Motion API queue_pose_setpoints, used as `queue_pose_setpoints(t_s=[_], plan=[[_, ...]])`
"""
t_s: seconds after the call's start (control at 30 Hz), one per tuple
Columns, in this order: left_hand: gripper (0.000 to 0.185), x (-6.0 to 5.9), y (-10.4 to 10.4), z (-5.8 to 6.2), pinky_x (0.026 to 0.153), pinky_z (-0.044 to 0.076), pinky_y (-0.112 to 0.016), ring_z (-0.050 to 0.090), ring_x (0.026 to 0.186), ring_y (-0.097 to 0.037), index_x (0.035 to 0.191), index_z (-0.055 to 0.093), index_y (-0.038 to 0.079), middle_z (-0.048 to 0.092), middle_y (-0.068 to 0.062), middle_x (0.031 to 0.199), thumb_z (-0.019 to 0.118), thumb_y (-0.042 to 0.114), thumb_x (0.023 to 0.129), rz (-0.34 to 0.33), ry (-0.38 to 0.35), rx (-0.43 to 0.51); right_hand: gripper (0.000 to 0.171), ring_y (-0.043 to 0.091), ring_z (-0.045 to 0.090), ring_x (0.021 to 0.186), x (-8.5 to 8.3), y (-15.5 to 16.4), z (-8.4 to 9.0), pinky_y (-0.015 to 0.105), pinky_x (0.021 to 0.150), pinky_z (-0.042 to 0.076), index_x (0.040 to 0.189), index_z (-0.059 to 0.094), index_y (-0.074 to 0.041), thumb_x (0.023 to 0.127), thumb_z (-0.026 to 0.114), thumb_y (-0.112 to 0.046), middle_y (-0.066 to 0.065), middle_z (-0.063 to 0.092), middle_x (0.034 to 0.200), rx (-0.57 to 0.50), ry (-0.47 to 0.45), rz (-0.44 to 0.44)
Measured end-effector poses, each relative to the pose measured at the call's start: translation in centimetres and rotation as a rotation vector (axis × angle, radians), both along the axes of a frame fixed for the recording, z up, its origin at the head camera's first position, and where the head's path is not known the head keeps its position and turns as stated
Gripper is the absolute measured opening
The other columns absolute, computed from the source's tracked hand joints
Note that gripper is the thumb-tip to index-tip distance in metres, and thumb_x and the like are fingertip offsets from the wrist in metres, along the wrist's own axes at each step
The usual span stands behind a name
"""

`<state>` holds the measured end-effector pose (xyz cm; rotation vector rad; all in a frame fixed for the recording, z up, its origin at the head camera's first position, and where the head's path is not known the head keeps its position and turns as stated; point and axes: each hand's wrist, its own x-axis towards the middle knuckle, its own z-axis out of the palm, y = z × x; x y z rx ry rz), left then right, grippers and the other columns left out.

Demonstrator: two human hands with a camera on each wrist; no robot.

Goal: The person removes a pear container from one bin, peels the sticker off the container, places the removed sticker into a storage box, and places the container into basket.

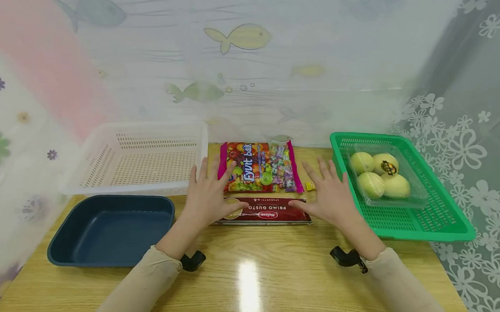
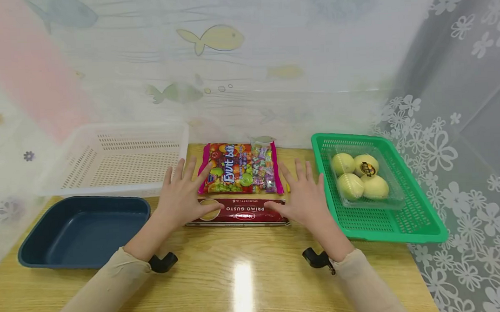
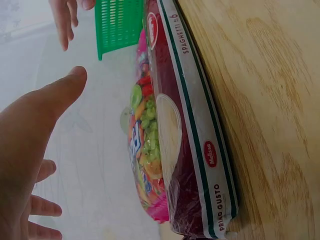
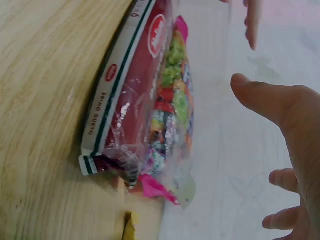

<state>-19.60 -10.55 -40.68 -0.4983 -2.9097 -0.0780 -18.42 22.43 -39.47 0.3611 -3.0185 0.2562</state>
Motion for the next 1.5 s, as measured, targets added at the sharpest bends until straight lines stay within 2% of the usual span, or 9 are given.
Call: queue_pose_setpoints(t_s=[0.2,0.33,0.43,0.7,1.03,1.13,1.23,1.37,1.5], plan=[[0.116,0.2,0.3,0.2,0.123,0.022,-0.072,0.025,0.156,-0.052,0.171,0.026,0.029,0.029,-0.021,0.172,0.064,0.089,0.079,-0.022,-0.012,0.061,0.109,0.057,0.031,0.151,0.2,1.1,0.8,0.076,0.112,0.037,0.169,0.03,-0.016,0.087,0.072,-0.074,0.029,0.021,0.172,-0.066,0.05,0.02],[0.114,0.4,0.5,0.3,0.122,0.025,-0.072,0.027,0.156,-0.053,0.171,0.026,0.031,0.032,-0.02,0.171,0.065,0.089,0.08,-0.039,-0.014,0.106,0.108,0.053,0.062,0.125,0.4,2.1,1.1,0.057,0.076,0.061,0.167,0.036,-0.014,0.085,0.076,-0.071,0.029,0.029,0.169,-0.116,0.103,0.024],[0.114,0.5,0.7,0.3,0.122,0.026,-0.071,0.026,0.156,-0.052,0.171,0.025,0.031,0.033,-0.02,0.17,0.064,0.088,0.08,-0.05,-0.02,0.158,0.106,0.054,0.062,0.124,0.7,2.9,1.5,0.054,0.068,0.06,0.167,0.036,-0.016,0.086,0.077,-0.07,0.028,0.032,0.168,-0.179,0.088,0.006],[0.116,0.7,1.5,0.5,0.121,0.03,-0.07,0.025,0.158,-0.048,0.171,0.026,0.027,0.032,-0.018,0.171,0.068,0.085,0.08,-0.07,-0.081,0.303,0.095,0.052,0.043,0.145,1.9,4.9,2.8,0.075,0.106,0.042,0.168,0.035,-0.02,0.092,0.076,-0.061,0.023,0.04,0.166,-0.377,-0.005,-0.043],[0.113,1.2,3.4,0.3,0.122,0.03,-0.068,0.032,0.156,-0.046,0.171,0.025,0.025,0.036,-0.019,0.169,0.067,0.083,0.084,-0.135,-0.153,0.37,0.082,0.052,0.055,0.133,3.5,8.0,3.2,0.072,0.098,0.05,0.167,0.036,-0.016,0.1,0.074,-0.045,0.026,0.049,0.156,-0.53,0.001,-0.093],[0.113,1.4,4.2,0.0,0.121,0.032,-0.067,0.03,0.157,-0.044,0.172,0.018,0.03,0.035,-0.018,0.17,0.065,0.084,0.084,-0.145,-0.191,0.376,0.078,0.051,0.06,0.127,4.0,9.1,3.2,0.066,0.097,0.054,0.168,0.036,-0.018,0.102,0.072,-0.041,0.026,0.052,0.153,-0.574,-0.006,-0.115],[0.114,1.7,4.9,-0.3,0.123,0.031,-0.065,0.028,0.158,-0.043,0.172,0.015,0.032,0.033,-0.016,0.172,0.065,0.084,0.084,-0.15,-0.22,0.39,0.075,0.049,0.063,0.122,4.4,10.1,3.1,0.043,0.09,0.061,0.168,0.036,-0.02,0.104,0.069,-0.04,0.026,0.054,0.149,-0.586,-0.018,-0.143],[0.113,2.0,5.6,-0.6,0.126,0.027,-0.063,0.027,0.159,-0.041,0.172,0.016,0.031,0.03,-0.011,0.174,0.066,0.083,0.084,-0.163,-0.244,0.418,0.074,0.046,0.064,0.119,4.8,11.2,2.7,0.021,0.076,0.053,0.167,0.036,-0.021,0.104,0.068,-0.041,0.024,0.057,0.148,-0.578,-0.025,-0.177],[0.114,2.4,6.5,-1.0,0.118,0.037,-0.067,0.027,0.159,-0.042,0.172,0.018,0.031,0.031,-0.008,0.174,0.066,0.084,0.083,-0.168,-0.277,0.46,0.073,0.028,0.067,0.114,5.2,12.0,2.1,0.023,0.073,0.052,0.168,0.036,-0.025,0.104,0.068,-0.042,0.023,0.057,0.148,-0.574,-0.029,-0.208]])
